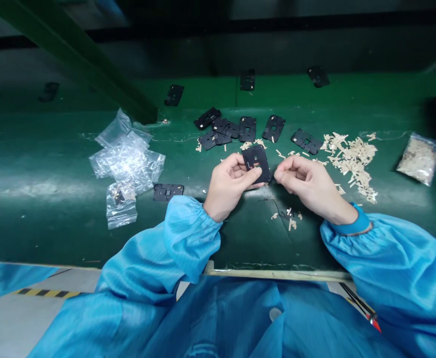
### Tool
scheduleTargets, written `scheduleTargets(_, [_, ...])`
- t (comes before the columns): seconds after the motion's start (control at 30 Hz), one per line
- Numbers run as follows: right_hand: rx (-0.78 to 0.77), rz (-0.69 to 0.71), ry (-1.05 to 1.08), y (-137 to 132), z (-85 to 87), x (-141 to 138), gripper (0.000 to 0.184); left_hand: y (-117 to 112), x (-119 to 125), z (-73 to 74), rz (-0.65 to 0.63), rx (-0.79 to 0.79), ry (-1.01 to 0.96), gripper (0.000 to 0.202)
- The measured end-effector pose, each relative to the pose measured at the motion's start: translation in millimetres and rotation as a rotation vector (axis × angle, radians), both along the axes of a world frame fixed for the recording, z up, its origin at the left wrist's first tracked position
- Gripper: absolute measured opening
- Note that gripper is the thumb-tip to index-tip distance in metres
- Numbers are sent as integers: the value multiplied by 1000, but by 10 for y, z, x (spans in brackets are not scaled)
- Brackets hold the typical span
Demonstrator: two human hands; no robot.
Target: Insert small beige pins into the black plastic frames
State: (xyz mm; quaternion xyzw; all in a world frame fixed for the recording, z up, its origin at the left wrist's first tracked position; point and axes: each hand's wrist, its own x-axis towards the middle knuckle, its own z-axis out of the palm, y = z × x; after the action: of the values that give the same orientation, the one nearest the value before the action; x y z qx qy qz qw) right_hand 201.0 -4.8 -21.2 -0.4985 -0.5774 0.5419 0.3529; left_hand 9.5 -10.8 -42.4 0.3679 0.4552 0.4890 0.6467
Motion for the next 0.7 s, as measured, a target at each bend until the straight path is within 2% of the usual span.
scheduleTargets(0.4, [0,98,27,1,-5,10,28,-8,-16,13,-56,-37,-38,40])
scheduleTargets(0.7, [-97,221,109,-14,5,72,33,0,-50,37,-143,-106,-133,39])
